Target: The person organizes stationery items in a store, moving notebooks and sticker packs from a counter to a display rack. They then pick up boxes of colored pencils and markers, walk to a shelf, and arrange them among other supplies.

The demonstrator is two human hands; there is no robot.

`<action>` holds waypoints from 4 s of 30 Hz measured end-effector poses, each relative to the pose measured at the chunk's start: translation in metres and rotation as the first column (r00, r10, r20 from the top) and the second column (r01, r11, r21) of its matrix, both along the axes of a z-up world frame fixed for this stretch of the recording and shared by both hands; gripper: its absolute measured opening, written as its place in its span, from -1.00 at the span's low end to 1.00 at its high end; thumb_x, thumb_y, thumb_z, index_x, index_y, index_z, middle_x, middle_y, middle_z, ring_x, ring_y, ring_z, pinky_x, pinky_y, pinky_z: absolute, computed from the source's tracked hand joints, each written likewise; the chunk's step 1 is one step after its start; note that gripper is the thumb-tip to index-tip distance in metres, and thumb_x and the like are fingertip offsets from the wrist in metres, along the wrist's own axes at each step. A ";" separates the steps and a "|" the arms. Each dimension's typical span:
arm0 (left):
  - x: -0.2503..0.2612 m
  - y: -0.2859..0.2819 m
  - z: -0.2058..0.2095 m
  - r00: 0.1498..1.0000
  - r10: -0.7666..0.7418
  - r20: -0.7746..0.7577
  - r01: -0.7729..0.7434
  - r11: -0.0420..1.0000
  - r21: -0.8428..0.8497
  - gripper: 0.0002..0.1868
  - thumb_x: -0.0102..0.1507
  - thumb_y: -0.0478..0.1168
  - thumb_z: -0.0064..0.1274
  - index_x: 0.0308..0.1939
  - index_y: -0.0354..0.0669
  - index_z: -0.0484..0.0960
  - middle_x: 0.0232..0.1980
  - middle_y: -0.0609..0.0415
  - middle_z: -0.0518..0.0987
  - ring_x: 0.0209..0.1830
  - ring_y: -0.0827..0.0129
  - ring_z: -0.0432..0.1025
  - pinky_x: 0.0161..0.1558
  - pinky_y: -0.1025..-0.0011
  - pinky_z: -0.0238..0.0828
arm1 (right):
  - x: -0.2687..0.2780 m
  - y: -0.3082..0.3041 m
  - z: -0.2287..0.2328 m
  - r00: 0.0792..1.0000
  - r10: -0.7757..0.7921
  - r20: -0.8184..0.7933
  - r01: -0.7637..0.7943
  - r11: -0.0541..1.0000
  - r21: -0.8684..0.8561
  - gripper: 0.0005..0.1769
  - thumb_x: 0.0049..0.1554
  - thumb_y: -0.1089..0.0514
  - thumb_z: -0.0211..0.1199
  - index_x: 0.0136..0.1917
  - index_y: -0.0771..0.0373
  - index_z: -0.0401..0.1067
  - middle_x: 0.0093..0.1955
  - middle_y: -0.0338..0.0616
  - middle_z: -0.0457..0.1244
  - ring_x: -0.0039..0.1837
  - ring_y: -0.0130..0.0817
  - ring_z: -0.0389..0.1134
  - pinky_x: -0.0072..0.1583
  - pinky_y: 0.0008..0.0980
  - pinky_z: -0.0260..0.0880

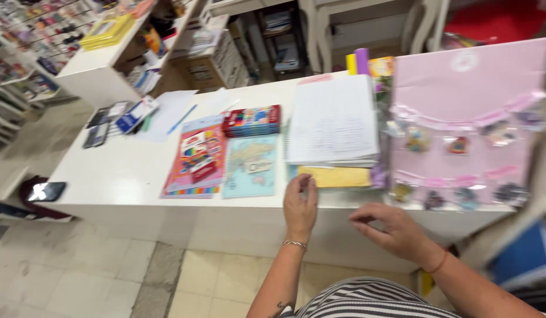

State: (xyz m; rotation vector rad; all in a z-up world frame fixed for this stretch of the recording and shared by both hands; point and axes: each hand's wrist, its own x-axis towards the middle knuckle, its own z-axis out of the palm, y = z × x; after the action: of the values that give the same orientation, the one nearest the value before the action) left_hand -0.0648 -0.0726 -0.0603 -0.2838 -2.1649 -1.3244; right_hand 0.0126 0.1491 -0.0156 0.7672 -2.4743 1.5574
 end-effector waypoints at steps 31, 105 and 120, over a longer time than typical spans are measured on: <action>-0.013 -0.170 0.105 0.837 0.054 0.545 -0.015 0.997 -0.076 -0.43 0.36 0.13 -0.21 0.35 -0.08 0.38 -0.04 -0.01 0.68 -0.09 0.13 0.55 -0.06 0.21 0.40 | -0.045 -0.156 -0.023 0.931 0.040 -0.363 0.150 0.865 0.479 -0.15 0.16 -0.04 0.35 0.58 0.21 0.08 0.69 0.09 -0.14 0.66 0.09 -0.10 0.56 0.00 -0.02; 0.088 0.364 0.044 0.720 -0.492 0.489 0.694 0.519 -0.499 -0.61 0.25 0.05 0.11 0.13 0.11 0.63 0.03 0.04 0.64 0.05 0.16 0.55 -0.01 0.19 0.53 | 0.125 0.326 0.026 0.304 -0.536 -0.787 0.800 0.593 -0.095 -0.39 -0.10 -0.12 0.60 0.20 0.04 0.57 0.31 -0.09 0.33 0.44 0.07 0.23 0.68 0.13 -0.30; 0.155 0.379 0.056 0.541 -0.774 0.329 0.799 0.595 0.087 -0.04 0.40 0.03 -0.15 0.58 -0.30 -0.44 0.69 -0.27 -0.36 0.71 -0.03 -0.39 0.60 0.04 -0.38 | 0.139 0.331 0.025 0.425 -0.903 0.066 0.869 0.387 -0.308 0.03 0.15 0.02 0.25 0.64 0.31 -0.29 0.64 0.28 -0.11 0.63 0.06 -0.04 0.54 -0.05 0.06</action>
State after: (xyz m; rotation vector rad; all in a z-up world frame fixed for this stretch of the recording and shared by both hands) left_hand 0.0903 0.3065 -0.0040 -1.2983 -2.4715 -1.8716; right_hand 0.1511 0.4798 0.0091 -0.5172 -1.8501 1.2693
